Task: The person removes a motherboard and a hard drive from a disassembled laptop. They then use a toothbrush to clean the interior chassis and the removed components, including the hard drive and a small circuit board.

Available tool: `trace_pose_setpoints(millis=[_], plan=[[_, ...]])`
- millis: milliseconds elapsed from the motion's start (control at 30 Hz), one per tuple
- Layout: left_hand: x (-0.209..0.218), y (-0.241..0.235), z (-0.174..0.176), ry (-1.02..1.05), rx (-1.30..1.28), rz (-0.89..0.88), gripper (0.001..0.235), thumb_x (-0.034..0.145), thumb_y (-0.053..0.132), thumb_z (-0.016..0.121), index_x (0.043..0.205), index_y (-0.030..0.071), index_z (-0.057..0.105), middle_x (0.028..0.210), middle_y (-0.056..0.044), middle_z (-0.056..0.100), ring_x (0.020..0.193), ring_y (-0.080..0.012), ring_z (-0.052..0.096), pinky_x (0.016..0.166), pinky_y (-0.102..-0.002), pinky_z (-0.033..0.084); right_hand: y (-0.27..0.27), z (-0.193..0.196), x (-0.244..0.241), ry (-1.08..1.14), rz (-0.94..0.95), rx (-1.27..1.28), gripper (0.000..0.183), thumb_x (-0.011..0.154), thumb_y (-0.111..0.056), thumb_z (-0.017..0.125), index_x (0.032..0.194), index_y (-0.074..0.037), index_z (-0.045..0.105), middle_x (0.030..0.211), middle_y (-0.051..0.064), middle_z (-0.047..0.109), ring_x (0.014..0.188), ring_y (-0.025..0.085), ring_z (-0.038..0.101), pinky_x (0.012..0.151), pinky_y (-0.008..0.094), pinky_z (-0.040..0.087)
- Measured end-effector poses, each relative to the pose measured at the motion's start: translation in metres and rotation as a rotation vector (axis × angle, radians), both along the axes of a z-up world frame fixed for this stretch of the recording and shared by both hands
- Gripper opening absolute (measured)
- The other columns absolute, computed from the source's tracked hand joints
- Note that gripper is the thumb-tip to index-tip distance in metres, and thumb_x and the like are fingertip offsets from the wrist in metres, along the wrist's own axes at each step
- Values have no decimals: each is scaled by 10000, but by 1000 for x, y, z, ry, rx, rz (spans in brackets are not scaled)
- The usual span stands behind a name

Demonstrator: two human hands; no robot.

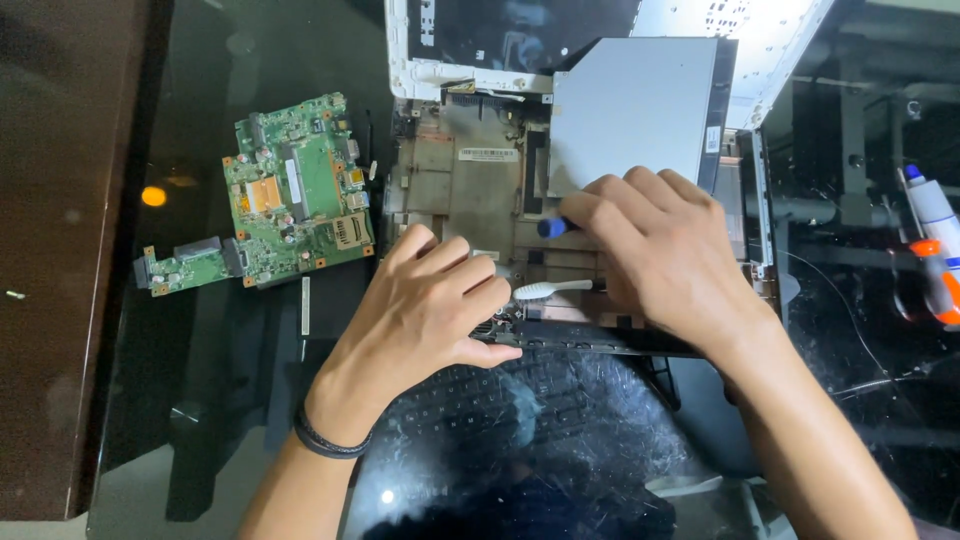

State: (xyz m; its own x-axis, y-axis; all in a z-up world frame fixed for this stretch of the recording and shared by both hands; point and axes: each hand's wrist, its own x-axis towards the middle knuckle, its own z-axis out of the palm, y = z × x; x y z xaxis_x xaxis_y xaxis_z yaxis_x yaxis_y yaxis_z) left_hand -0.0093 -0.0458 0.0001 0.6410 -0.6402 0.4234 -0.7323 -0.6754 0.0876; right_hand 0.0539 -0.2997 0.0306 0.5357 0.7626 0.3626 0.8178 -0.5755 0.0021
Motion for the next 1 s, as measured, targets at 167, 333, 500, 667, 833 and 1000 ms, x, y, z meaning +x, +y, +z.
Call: trace_pose_setpoints(millis=[167, 333, 500, 667, 833, 1000], plan=[[0, -2, -7, 10, -9, 4, 639, 701, 570, 998, 789, 131, 542, 761, -7, 495, 745, -188, 436, 729, -334, 347, -14, 2, 4, 166, -190, 186, 169, 966, 92, 445, 911, -61, 489, 705, 15, 462, 637, 156, 399, 617, 310, 380], [0, -3, -14, 8, -1, 0, 612, 703, 570, 980, 813, 128, 571, 777, -13, 537, 763, -193, 468, 753, -338, 368, -23, 17, 1, 257, 6, 622, 39, 1189, 8, 327, 1189, 45, 340, 1024, 217, 527, 826, 254, 531, 734, 357, 405], [0, -3, -9, 7, -36, -2, 623, 721, 572, 993, 799, 129, 560, 774, -6, 501, 748, -183, 441, 749, -328, 348, -24, 27, -1, 233, 16, 650, 170, 1210, -125, 349, 1219, 45, 341, 1025, 218, 520, 861, 262, 513, 796, 370, 394], [-1, -4, -3, -10, -58, 4, 619, 739, 556, 1005, 785, 132, 556, 746, -2, 485, 726, -174, 420, 748, -325, 341, -25, 33, -5, 186, -37, 611, 250, 1219, -180, 357, 1210, 69, 341, 1038, 238, 522, 867, 287, 511, 832, 397, 383], [-1, -5, 2, -42, -43, 21, 633, 747, 586, 1004, 775, 145, 551, 733, 8, 477, 712, -159, 417, 762, -313, 344, -25, 34, -4, 204, -33, 628, 256, 1222, -185, 362, 1217, 69, 332, 1018, 244, 520, 867, 289, 526, 822, 387, 397], [1, -5, 2, -47, -39, 31, 645, 756, 622, 986, 779, 143, 556, 728, 13, 482, 719, -165, 421, 749, -320, 341, -24, 37, -6, 224, -17, 646, 226, 1220, -162, 374, 1232, 43, 281, 1081, 279, 502, 863, 302, 545, 773, 371, 395]])
